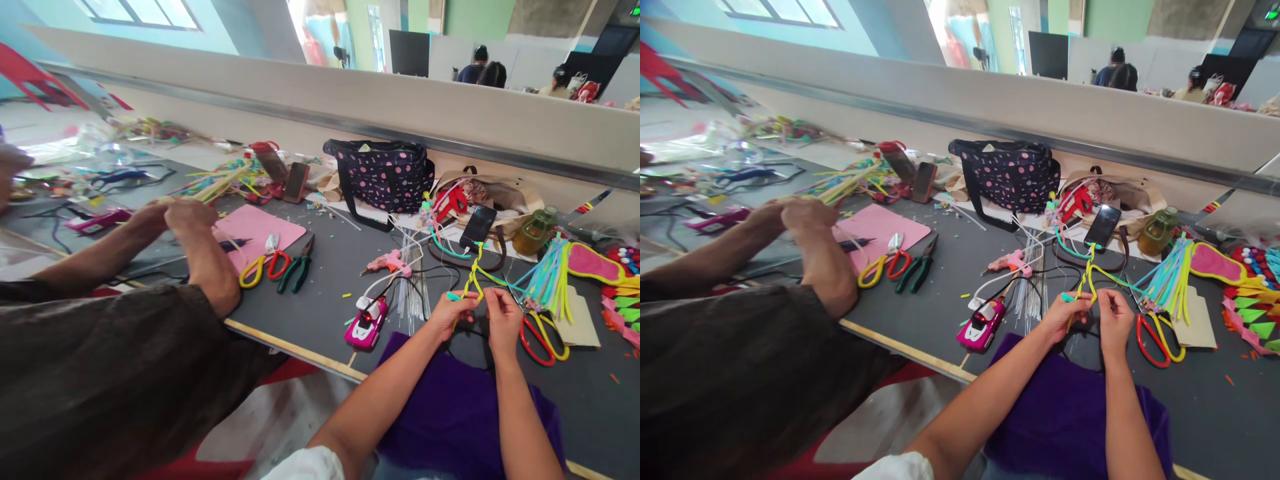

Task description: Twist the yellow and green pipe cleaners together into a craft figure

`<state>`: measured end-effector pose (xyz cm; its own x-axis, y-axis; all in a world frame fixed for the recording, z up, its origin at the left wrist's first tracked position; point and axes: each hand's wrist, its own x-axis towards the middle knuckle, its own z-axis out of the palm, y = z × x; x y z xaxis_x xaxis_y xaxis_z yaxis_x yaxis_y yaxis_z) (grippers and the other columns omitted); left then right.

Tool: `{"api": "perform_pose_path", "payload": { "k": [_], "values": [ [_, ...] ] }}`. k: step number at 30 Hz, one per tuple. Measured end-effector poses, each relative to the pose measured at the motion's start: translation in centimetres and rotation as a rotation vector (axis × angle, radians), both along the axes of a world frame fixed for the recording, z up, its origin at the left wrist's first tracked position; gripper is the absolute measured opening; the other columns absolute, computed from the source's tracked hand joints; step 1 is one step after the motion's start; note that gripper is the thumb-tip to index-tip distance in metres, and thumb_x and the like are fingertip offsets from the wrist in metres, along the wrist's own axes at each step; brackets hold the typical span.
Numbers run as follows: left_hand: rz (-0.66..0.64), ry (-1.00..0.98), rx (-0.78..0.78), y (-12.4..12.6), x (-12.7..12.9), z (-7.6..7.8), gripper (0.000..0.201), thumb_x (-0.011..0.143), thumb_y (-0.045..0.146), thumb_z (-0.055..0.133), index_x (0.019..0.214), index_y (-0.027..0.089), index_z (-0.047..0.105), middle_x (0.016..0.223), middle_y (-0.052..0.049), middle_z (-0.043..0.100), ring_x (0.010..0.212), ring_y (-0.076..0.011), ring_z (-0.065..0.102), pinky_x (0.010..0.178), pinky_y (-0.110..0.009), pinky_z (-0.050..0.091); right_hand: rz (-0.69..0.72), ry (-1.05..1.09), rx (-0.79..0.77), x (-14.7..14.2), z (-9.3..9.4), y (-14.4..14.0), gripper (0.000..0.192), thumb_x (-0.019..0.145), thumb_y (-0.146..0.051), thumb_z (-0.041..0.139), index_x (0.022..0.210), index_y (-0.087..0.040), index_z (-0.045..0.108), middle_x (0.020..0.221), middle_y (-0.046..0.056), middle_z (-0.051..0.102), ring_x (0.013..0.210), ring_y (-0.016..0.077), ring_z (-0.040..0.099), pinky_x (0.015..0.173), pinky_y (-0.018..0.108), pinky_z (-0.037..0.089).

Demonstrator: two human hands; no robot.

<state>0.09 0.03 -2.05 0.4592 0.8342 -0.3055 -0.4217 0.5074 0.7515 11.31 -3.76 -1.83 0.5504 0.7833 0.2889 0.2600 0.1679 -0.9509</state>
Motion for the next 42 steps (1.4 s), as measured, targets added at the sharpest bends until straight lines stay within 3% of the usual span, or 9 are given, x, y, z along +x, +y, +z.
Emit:
{"api": "perform_pose_path", "payload": {
  "k": [8,12,17,21,26,32,36,42],
  "values": [
    [0.032,-0.007,0.028,-0.1,0.2,-0.1,0.041,0.052,0.029,0.084,0.086,0.009,0.072,0.059,0.001,0.057,0.049,-0.0066,0.047,0.043,-0.02,0.037,-0.051,0.03,0.046,-0.4,0.0,0.2,0.033,0.076,-0.044,0.066,0.094,-0.016,0.06,0.08,0.004,0.062,0.071,0.0162,0.058,0.064,0.028,0.045],
    [0.112,0.022,0.046,-0.1,0.4,-0.4,0.037,0.054,0.028,0.081,0.085,0.01,0.071,0.061,0.001,0.057,0.047,-0.0061,0.045,0.041,-0.019,0.033,-0.148,-0.271,0.123,-0.7,0.4,-0.4,0.024,0.083,-0.039,0.059,0.094,-0.018,0.062,0.089,0.007,0.06,0.079,0.0186,0.056,0.069,0.032,0.046],
    [0.137,0.071,0.219,-0.4,0.6,-0.5,0.026,0.062,0.033,0.075,0.075,0.011,0.068,0.063,0.002,0.053,0.046,-0.0047,0.039,0.041,-0.019,0.029,-0.196,-0.721,0.149,-1.6,1.0,-0.1,0.021,0.087,-0.034,0.055,0.096,-0.024,0.071,0.12,0.013,0.052,0.107,0.0278,0.049,0.091,0.046,0.038],
    [0.22,0.099,0.331,-0.6,0.7,-0.5,0.026,0.065,0.035,0.072,0.059,0.013,0.059,0.06,0.004,0.043,0.048,-0.0048,0.036,0.043,-0.019,0.027,-0.284,-0.865,0.109,-2.5,1.4,0.4,0.02,0.087,-0.033,0.055,0.097,-0.027,0.071,0.129,0.011,0.05,0.116,0.0321,0.043,0.094,0.052,0.031],
    [0.23,0.142,0.402,-0.7,0.7,-0.7,0.023,0.067,0.032,0.071,0.059,0.012,0.062,0.066,0.002,0.047,0.053,-0.0058,0.039,0.046,-0.019,0.029,-0.329,-0.936,0.115,-2.2,1.2,0.5,0.021,0.088,-0.034,0.055,0.099,-0.024,0.07,0.126,0.012,0.054,0.114,0.0306,0.045,0.093,0.051,0.032],
    [0.28,0.159,0.298,-0.5,0.7,-0.6,0.027,0.063,0.034,0.074,0.08,0.013,0.072,0.071,0.001,0.053,0.045,-0.0045,0.039,0.04,-0.02,0.028,-0.291,-0.669,0.231,-1.1,1.2,0.3,0.025,0.089,-0.033,0.054,0.105,-0.018,0.065,0.107,0.013,0.06,0.105,0.0254,0.053,0.092,0.045,0.039],
    [0.389,0.079,0.137,0.0,0.2,-0.3,0.034,0.059,0.033,0.078,0.085,0.013,0.072,0.068,0.001,0.055,0.044,-0.0037,0.038,0.04,-0.019,0.029,-0.286,-0.296,0.165,0.0,0.9,0.9,0.032,0.089,-0.04,0.05,0.107,-0.016,0.061,0.104,0.012,0.061,0.092,0.021,0.057,0.08,0.037,0.046],
    [0.426,-0.077,0.009,0.1,-0.6,0.7,0.04,0.054,0.03,0.082,0.088,0.012,0.07,0.062,0.003,0.053,0.044,-0.0039,0.038,0.038,-0.019,0.029,-0.086,0.255,0.133,1.3,0.5,4.9,0.033,0.08,-0.045,0.059,0.1,-0.018,0.06,0.099,0.005,0.062,0.087,0.0169,0.061,0.07,0.029,0.049]
  ]
}}
